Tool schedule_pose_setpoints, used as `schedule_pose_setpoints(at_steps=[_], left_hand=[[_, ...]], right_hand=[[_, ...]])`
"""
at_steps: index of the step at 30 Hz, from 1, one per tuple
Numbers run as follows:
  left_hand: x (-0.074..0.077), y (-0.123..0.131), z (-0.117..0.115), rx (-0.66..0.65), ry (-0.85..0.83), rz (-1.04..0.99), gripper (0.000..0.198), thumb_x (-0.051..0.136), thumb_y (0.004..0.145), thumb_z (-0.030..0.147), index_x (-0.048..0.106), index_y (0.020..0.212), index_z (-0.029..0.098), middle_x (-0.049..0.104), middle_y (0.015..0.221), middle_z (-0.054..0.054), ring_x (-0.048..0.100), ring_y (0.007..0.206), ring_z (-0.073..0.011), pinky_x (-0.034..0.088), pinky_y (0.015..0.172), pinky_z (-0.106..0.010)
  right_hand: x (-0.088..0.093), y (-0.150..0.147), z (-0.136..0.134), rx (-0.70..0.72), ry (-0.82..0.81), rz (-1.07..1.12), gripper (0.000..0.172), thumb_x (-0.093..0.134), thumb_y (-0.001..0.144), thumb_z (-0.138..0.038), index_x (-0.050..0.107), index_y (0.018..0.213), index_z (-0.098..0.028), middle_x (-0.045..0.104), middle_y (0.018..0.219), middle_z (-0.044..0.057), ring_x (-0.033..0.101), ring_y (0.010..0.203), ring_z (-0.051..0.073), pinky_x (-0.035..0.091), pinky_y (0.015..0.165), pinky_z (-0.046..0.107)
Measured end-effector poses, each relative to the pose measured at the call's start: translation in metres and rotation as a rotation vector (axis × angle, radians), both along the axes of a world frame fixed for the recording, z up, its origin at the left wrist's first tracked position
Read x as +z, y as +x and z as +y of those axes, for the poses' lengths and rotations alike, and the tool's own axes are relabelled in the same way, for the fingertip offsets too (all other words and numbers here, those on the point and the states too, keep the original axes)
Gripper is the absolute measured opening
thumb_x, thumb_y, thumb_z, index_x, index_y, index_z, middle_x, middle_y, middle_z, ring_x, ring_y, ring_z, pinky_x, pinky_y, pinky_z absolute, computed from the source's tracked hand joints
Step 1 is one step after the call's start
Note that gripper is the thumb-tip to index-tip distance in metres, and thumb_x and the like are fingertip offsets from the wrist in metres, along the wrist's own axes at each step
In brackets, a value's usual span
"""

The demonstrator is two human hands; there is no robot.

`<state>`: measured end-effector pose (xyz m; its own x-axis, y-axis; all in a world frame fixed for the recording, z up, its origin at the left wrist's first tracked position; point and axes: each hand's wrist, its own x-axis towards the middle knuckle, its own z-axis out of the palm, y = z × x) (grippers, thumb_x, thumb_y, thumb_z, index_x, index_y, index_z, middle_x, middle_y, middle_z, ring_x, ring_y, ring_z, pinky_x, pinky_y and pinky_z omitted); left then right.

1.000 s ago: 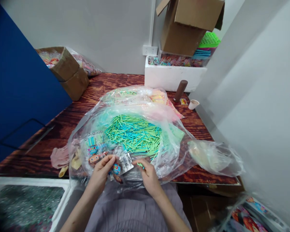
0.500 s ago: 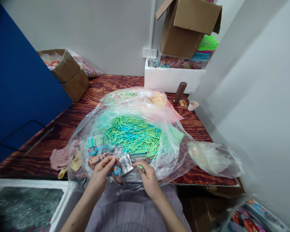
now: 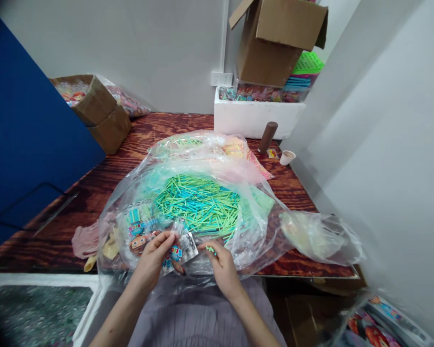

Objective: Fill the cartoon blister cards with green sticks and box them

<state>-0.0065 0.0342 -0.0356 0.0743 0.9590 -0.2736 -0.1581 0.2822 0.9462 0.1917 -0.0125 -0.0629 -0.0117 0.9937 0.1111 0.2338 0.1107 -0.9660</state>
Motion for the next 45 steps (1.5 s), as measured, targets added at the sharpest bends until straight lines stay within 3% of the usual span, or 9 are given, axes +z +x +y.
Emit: schedule_pose_setpoints(at_steps=[8,25,32,45], left_hand=[[-0.002,-0.001,-0.001,0.018,-0.023,-0.005,0.035,0.074,0.071,0.049,0.070,0.082,0.017,0.067,0.077,-0.002,0.057,0.072,-0.0157,0.043,0.066,-0.022],[-0.005,-0.004,-0.005,0.024,-0.038,-0.029,0.027,0.074,0.071,0.044,0.069,0.078,0.019,0.064,0.073,0.001,0.055,0.071,-0.0128,0.042,0.067,-0.019],[-0.006,-0.003,-0.006,0.017,-0.020,-0.017,0.028,0.074,0.071,0.044,0.068,0.079,0.018,0.062,0.072,0.000,0.053,0.070,-0.0135,0.041,0.065,-0.020],[0.011,0.012,0.004,-0.007,-0.011,-0.041,0.029,0.074,0.070,0.045,0.069,0.078,0.017,0.066,0.074,-0.001,0.056,0.070,-0.0147,0.042,0.066,-0.022]], right_hand=[[0.000,0.000,-0.002,-0.005,-0.016,-0.015,0.025,0.049,0.096,-0.031,0.070,0.106,-0.023,0.072,0.104,0.006,0.065,0.099,0.022,0.047,0.088,0.032],[0.001,-0.004,-0.004,-0.007,-0.012,-0.013,0.024,0.049,0.096,-0.031,0.071,0.104,-0.023,0.072,0.100,0.006,0.065,0.096,0.022,0.048,0.086,0.030],[-0.006,-0.003,-0.005,-0.014,-0.003,-0.024,0.024,0.049,0.096,-0.032,0.071,0.104,-0.024,0.072,0.100,0.005,0.065,0.097,0.022,0.047,0.087,0.030],[-0.005,-0.003,-0.004,-0.018,-0.018,-0.023,0.024,0.049,0.095,-0.031,0.071,0.101,-0.023,0.072,0.098,0.005,0.065,0.095,0.023,0.048,0.084,0.030]])
